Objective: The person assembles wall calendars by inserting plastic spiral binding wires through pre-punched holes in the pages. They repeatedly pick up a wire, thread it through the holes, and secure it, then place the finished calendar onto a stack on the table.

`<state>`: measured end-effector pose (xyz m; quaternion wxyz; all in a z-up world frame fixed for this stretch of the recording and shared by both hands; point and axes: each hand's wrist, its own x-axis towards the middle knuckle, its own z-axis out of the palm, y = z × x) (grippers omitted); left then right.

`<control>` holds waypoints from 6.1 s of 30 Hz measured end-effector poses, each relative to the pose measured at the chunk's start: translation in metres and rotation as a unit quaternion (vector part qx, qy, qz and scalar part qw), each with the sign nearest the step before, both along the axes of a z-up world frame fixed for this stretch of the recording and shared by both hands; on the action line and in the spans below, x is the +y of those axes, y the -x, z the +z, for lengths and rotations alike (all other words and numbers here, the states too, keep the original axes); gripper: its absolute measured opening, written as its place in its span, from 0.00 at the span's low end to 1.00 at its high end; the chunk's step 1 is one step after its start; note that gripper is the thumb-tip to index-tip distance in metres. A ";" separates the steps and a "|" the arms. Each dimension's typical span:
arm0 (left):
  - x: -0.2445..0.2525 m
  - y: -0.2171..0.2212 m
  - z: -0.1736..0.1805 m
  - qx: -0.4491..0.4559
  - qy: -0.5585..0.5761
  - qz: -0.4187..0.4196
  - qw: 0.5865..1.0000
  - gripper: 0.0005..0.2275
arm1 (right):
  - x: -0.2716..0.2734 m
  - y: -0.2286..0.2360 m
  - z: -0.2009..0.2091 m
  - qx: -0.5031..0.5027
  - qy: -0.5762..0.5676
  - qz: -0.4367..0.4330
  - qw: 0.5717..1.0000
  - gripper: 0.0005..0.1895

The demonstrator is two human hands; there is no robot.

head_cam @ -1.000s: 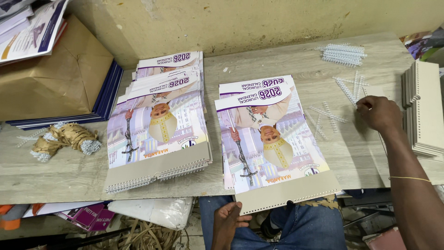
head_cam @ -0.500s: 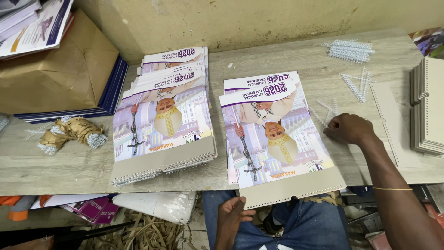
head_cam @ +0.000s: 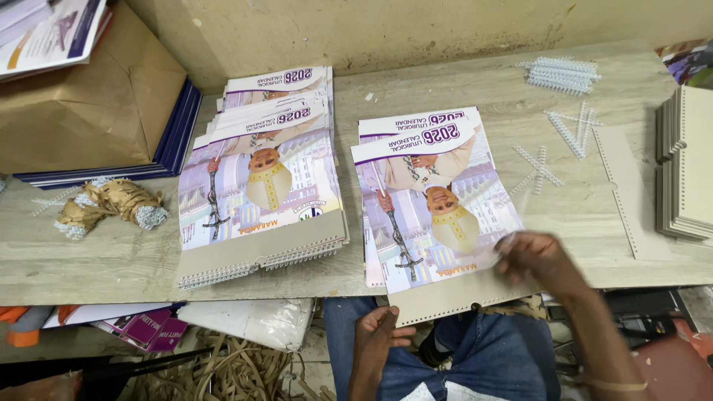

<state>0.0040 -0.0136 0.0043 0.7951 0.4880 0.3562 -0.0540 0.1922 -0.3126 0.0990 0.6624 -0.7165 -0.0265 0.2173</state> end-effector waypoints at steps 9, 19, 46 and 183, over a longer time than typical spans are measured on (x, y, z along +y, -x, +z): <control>-0.007 0.001 0.018 -0.009 -0.003 -0.011 1.000 0.19 | 0.110 0.151 -0.077 0.126 -0.105 -0.036 0.986 0.11; -0.011 0.003 0.003 -0.076 0.035 0.012 0.996 0.14 | 0.116 0.158 -0.080 0.061 -0.046 0.010 0.997 0.13; -0.012 0.000 -0.010 -0.045 -0.020 0.011 0.999 0.31 | 0.129 0.160 -0.039 0.076 0.153 -0.069 0.983 0.16; 0.012 0.032 0.185 -0.133 -0.230 0.200 0.943 0.19 | 0.120 0.129 -0.005 -0.052 -0.371 -0.112 0.920 0.25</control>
